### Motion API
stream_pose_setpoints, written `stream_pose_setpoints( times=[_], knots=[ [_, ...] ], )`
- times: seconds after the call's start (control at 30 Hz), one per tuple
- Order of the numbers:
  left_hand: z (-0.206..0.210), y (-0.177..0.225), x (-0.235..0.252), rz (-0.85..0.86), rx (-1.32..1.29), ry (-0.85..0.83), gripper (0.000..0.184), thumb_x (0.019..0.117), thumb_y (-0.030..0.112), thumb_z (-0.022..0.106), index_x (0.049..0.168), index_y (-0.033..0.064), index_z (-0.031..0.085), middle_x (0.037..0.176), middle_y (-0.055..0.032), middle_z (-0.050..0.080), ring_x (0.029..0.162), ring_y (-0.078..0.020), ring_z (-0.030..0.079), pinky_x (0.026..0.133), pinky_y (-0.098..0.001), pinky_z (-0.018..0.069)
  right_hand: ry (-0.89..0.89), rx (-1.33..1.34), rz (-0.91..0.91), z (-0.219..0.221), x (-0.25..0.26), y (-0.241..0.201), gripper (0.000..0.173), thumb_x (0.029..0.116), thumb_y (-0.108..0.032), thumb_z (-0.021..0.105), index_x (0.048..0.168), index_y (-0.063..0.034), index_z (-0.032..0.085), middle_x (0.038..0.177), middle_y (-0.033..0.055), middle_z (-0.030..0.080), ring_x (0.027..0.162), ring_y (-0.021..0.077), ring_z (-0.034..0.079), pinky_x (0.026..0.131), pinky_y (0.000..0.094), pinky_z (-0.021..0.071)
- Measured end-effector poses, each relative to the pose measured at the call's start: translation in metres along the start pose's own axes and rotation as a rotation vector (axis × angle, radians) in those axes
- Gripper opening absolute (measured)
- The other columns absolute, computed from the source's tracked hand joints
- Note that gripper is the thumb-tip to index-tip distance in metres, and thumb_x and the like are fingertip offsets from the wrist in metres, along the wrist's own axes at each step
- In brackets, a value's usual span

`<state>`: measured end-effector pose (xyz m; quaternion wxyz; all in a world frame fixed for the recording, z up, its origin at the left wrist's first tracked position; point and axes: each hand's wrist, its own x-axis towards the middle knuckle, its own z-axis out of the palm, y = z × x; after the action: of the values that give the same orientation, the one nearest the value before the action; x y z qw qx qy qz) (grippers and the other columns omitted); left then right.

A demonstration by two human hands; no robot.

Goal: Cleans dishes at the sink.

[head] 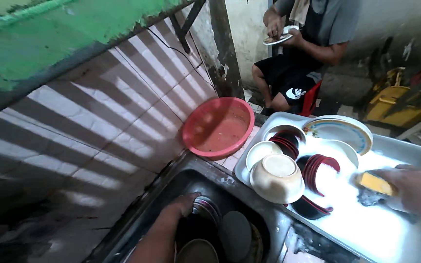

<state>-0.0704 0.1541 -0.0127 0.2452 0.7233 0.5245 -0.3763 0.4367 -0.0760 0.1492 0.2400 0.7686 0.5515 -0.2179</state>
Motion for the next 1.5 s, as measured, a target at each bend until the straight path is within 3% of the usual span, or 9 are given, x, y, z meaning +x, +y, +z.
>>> stream_pose_setpoints(
  times=[0.17, 0.4, 0.6, 0.77, 0.87, 1.03, 1.17, 1.3, 1.5],
  knots=[
    [-0.008, 0.034, -0.003, 0.110, 0.135, 0.065, 0.041, 0.0917, 0.019, 0.071, 0.131, 0.0110, 0.063, 0.136, -0.0179, 0.060, 0.129, -0.0405, 0.055, 0.104, -0.0630, 0.0450, -0.008, -0.010, 0.003, 0.000, 0.000, 0.001, 0.056, 0.0907, -0.029, 0.076, 0.144, -0.0227, 0.059, 0.127, 0.0162, 0.066, 0.117, 0.0380, 0.064, 0.094, 0.0579, 0.0518],
    [0.001, 0.064, -0.017, 0.189, 0.171, 0.053, 0.044, 0.0948, 0.019, 0.064, 0.138, 0.0208, 0.062, 0.135, -0.0170, 0.064, 0.124, -0.0431, 0.060, 0.101, -0.0681, 0.0454, 0.079, 0.031, -0.061, 0.007, -0.001, 0.008, 0.046, 0.0903, -0.030, 0.075, 0.135, -0.0228, 0.065, 0.117, 0.0125, 0.070, 0.109, 0.0345, 0.067, 0.088, 0.0570, 0.0540],
    [0.004, 0.102, -0.047, 0.254, 0.266, 0.130, 0.026, 0.0984, 0.017, 0.059, 0.120, 0.0087, 0.071, 0.126, -0.0188, 0.068, 0.124, -0.0391, 0.060, 0.109, -0.0578, 0.0428, 0.106, 0.054, -0.065, 0.010, -0.001, 0.012, 0.047, 0.0892, -0.031, 0.074, 0.135, -0.0298, 0.065, 0.115, 0.0103, 0.071, 0.105, 0.0346, 0.068, 0.086, 0.0582, 0.0548],
    [0.000, 0.101, -0.078, 0.298, 0.322, 0.227, 0.031, 0.0965, 0.014, 0.060, 0.126, 0.0109, 0.069, 0.129, -0.0163, 0.067, 0.133, -0.0373, 0.053, 0.116, -0.0540, 0.0368, 0.068, 0.087, -0.087, 0.005, -0.003, 0.010, 0.051, 0.0904, -0.029, 0.072, 0.140, -0.0285, 0.061, 0.120, 0.0119, 0.070, 0.111, 0.0351, 0.067, 0.092, 0.0580, 0.0525],
    [0.002, 0.095, -0.106, 0.370, 0.246, 0.413, 0.026, 0.0953, 0.011, 0.060, 0.118, 0.0096, 0.072, 0.121, -0.0127, 0.071, 0.127, -0.0345, 0.058, 0.113, -0.0526, 0.0395, 0.101, 0.120, -0.108, 0.008, -0.002, 0.012, 0.049, 0.0898, -0.031, 0.073, 0.138, -0.0295, 0.063, 0.119, 0.0111, 0.071, 0.111, 0.0348, 0.067, 0.091, 0.0582, 0.0529],
    [-0.019, 0.096, -0.181, 0.601, 0.147, 0.900, 0.033, 0.0830, 0.000, 0.070, 0.112, 0.0126, 0.077, 0.109, -0.0063, 0.076, 0.108, -0.0344, 0.069, 0.091, -0.0579, 0.0546, 0.117, 0.160, -0.140, 0.010, -0.002, 0.014, 0.046, 0.0892, -0.030, 0.074, 0.135, -0.0268, 0.065, 0.117, 0.0120, 0.071, 0.110, 0.0356, 0.067, 0.090, 0.0590, 0.0526],
    [-0.068, 0.116, -0.246, 0.779, 0.034, 1.028, 0.028, 0.0943, 0.014, 0.061, 0.119, 0.0093, 0.074, 0.117, -0.0073, 0.074, 0.116, -0.0272, 0.065, 0.099, -0.0492, 0.0511, 0.103, 0.176, -0.130, 0.006, -0.005, 0.011, 0.041, 0.0895, -0.026, 0.074, 0.129, -0.0223, 0.067, 0.110, 0.0128, 0.073, 0.105, 0.0377, 0.068, 0.087, 0.0614, 0.0528],
    [-0.106, 0.172, -0.253, 0.894, -0.078, 1.164, 0.030, 0.0999, 0.031, 0.057, 0.118, 0.0132, 0.072, 0.123, -0.0005, 0.072, 0.121, -0.0070, 0.064, 0.102, -0.0279, 0.0535, 0.076, 0.188, -0.114, 0.004, -0.009, 0.010, 0.038, 0.0904, -0.027, 0.073, 0.127, -0.0204, 0.067, 0.109, 0.0139, 0.073, 0.104, 0.0389, 0.069, 0.086, 0.0632, 0.0522],
    [-0.148, 0.284, -0.197, 1.072, -0.022, 1.227, 0.029, 0.0908, 0.001, 0.066, 0.118, 0.0036, 0.072, 0.121, -0.0112, 0.071, 0.114, -0.0237, 0.069, 0.099, -0.0444, 0.0556, 0.085, 0.196, -0.115, 0.006, -0.006, 0.014, 0.036, 0.0904, -0.027, 0.072, 0.125, -0.0210, 0.068, 0.110, 0.0140, 0.073, 0.106, 0.0386, 0.068, 0.087, 0.0642, 0.0520]
  ],
)
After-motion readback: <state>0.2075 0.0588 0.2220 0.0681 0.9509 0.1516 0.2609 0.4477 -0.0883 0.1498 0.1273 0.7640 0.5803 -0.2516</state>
